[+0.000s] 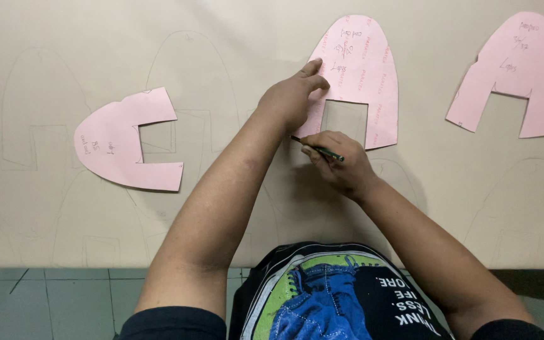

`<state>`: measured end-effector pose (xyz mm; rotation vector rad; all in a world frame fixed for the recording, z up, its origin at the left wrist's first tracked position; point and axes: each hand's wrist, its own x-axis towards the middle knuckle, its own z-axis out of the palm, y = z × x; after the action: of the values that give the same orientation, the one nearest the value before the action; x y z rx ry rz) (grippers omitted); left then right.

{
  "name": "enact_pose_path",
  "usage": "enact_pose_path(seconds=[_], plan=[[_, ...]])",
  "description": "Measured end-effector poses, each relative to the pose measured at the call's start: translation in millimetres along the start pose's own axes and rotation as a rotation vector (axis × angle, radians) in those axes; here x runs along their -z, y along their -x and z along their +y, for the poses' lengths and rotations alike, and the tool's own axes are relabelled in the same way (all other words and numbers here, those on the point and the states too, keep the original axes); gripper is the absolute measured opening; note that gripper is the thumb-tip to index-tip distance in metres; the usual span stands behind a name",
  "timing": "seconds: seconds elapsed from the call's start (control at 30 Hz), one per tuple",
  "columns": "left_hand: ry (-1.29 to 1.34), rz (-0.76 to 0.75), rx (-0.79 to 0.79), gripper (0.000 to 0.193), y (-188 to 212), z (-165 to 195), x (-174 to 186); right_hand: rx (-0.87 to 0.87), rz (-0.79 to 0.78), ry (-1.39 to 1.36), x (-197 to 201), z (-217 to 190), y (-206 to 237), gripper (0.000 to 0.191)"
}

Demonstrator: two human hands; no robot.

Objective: The person sits at a large table covered with beige pattern paper and traces around pink shoe-shaped paper templates with a pen, drawing outlines onto the paper. They reposition each template, hold it steady with one hand, and trace its edges, working through several templates one at a time.

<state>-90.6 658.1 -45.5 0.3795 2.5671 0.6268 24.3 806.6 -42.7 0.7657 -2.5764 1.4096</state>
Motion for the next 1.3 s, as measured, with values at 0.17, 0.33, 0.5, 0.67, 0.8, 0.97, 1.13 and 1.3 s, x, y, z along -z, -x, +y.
enact_pose_path(seconds=[0.17, 0.33, 0.5, 0.67, 0.8, 0.97, 1.13, 1.3], plan=[[0.048, 0.042, -0.019, 0.049, 5.2, 0.3, -5.7, -0.165, -0.03, -0.135, -4.5, 10.8, 12.4, 0.01], [-0.065, 0.096, 0.108, 0.079, 33.1, 19.4, -27.6, -0.531, 0.088, -0.669, 12.1, 16.2, 62.5, 0.021], [0.073, 0.328, 0.323, 0.094, 64.8, 36.1, -46.9, -0.599, -0.006, -0.243, 17.3, 5.3, 119.8, 0.025], [0.265, 0.293, 0.377, 0.106, 66.9, 29.8, -48.2, -0.973, 0.026, -0.606, 10.0, 5.9, 167.0, 0.039], [0.363, 0.325, 0.371, 0.093, 74.2, 6.8, -56.2, -1.034, 0.098, -0.592, -2.2, -5.4, 184.9, 0.048], [0.271, 0.668, 0.267, 0.093, 113.4, -58.3, -70.8, -0.91, 0.178, -0.614, -19.8, -35.5, 180.7, 0.022], [0.298, 0.773, 0.038, 0.097, 146.0, -107.9, -76.6, -0.756, 0.15, -0.611, -46.7, -59.7, 172.0, 0.022], [0.348, 0.822, -0.056, 0.096, 150.9, -119.7, -77.5, -0.72, 0.113, -0.336, -70.8, -71.8, 173.3, 0.019]])
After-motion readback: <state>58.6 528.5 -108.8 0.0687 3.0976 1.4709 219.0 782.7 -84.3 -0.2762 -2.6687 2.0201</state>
